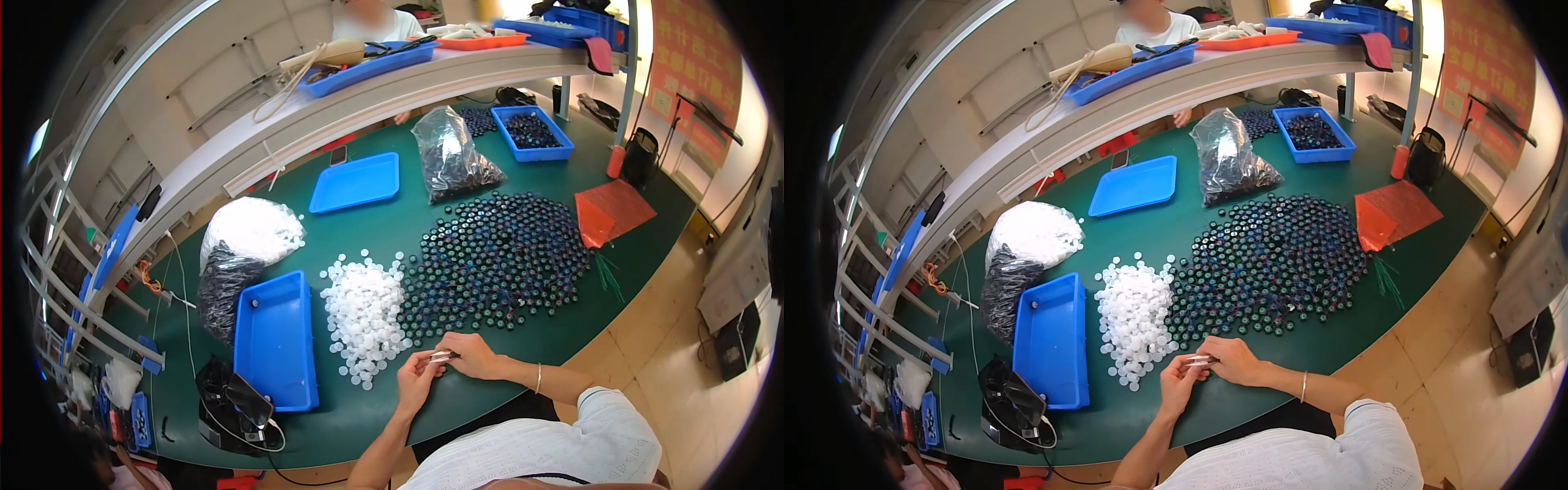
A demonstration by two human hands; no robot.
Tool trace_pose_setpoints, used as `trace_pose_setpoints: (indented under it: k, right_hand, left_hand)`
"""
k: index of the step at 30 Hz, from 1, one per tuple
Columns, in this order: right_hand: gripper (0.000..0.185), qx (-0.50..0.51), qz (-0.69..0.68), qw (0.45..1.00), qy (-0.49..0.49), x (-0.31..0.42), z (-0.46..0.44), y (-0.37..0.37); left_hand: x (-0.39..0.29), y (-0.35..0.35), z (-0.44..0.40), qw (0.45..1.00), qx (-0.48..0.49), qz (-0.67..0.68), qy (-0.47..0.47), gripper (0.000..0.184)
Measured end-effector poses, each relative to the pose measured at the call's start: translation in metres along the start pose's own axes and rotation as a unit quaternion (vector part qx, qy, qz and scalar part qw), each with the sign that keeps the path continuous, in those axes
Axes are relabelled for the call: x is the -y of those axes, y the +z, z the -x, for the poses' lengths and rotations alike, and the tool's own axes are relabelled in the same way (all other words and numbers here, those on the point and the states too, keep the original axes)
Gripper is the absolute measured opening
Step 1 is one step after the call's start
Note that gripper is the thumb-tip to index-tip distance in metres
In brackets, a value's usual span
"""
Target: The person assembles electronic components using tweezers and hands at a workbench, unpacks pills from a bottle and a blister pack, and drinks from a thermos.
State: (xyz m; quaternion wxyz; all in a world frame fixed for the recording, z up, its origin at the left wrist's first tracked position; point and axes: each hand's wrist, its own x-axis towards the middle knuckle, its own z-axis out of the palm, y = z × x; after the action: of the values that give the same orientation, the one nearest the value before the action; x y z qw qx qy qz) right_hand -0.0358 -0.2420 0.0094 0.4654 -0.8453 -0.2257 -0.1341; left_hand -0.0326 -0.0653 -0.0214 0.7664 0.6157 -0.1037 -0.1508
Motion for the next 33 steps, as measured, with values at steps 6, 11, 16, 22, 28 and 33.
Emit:
trace_pose_setpoints:
  k: [6, 11, 16, 22, 28, 33]
  right_hand:
    - [0.016, -0.092, -0.148, 0.981, 0.087, -0.018, -0.051, -0.031]
    - [0.02, -0.053, -0.384, 0.887, 0.252, -0.024, -0.183, -0.115]
    - [0.021, -0.083, -0.428, 0.863, 0.257, -0.064, -0.282, -0.15]
    - [0.012, -0.125, -0.47, 0.828, 0.279, -0.092, -0.328, -0.156]
    - [0.009, -0.135, -0.47, 0.827, 0.277, -0.093, -0.334, -0.147]
    - [0.008, -0.128, -0.477, 0.824, 0.278, -0.094, -0.329, -0.141]
  left_hand:
    - [0.004, -0.003, -0.001, 1.0, -0.017, 0.006, -0.018, 0.021]
    - [0.003, -0.002, -0.001, 1.0, -0.022, -0.004, -0.007, 0.022]
    - [0.002, -0.004, -0.001, 1.0, -0.009, 0.0, -0.004, 0.022]
    - [0.006, -0.005, -0.002, 1.0, 0.007, 0.003, -0.005, 0.023]
    - [0.007, -0.006, -0.002, 1.0, 0.001, 0.023, -0.01, 0.024]
    - [0.006, -0.005, -0.001, 1.0, 0.004, 0.02, -0.005, 0.024]
